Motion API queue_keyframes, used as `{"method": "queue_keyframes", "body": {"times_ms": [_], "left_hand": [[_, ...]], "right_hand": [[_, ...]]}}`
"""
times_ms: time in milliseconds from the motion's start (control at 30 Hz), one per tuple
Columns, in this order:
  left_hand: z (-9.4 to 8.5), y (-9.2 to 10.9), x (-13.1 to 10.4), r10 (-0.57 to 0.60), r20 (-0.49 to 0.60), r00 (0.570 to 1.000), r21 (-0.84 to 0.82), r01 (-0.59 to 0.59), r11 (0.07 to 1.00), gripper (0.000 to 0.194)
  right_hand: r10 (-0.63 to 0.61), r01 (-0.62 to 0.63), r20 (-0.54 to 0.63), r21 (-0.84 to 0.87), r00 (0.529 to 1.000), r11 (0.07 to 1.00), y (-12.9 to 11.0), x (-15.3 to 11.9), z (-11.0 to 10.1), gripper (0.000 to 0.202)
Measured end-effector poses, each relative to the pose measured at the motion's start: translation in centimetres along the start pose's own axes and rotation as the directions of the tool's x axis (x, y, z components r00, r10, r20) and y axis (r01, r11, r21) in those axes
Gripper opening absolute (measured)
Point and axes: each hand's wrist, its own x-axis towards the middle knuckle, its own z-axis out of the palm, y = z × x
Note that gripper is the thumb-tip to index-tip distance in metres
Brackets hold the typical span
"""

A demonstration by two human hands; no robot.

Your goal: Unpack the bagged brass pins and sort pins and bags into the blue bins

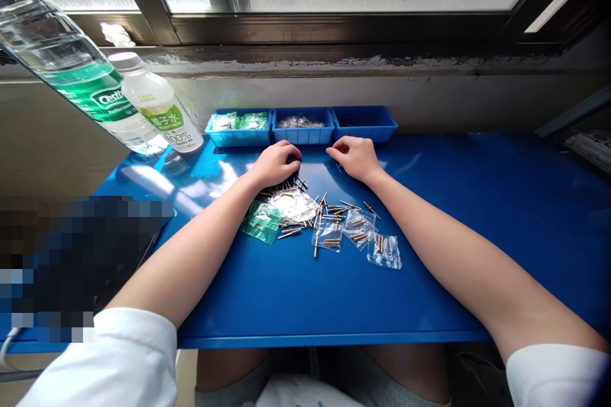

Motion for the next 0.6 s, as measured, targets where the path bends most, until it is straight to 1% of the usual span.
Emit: {"method": "queue_keyframes", "body": {"times_ms": [67,167,267,467,600], "left_hand": [[0.0,0.0,0.0,-0.002,0.006,1.0,0.0,0.002,1.0,0.027],[-0.1,0.0,0.0,-0.006,0.011,1.0,0.0,0.006,1.0,0.028],[-0.1,0.1,0.0,-0.004,0.012,1.0,-0.002,0.004,1.0,0.028],[-0.2,0.2,0.0,-0.015,0.018,1.0,-0.001,0.015,1.0,0.028],[-0.2,0.2,0.0,-0.01,0.015,1.0,0.002,0.01,1.0,0.028]], "right_hand": [[0.066,-0.064,-0.017,0.084,0.998,0.994,0.0,0.1,-0.2,0.021],[0.136,-0.136,0.011,0.191,0.991,0.972,0.3,0.3,-0.5,0.016],[0.176,-0.182,0.045,0.247,0.983,0.952,0.7,0.4,-0.4,0.02],[0.133,-0.132,0.021,0.316,0.991,0.939,1.8,0.5,0.2,0.027],[0.117,-0.121,0.035,0.412,0.993,0.903,1.9,0.5,0.3,0.023]]}}
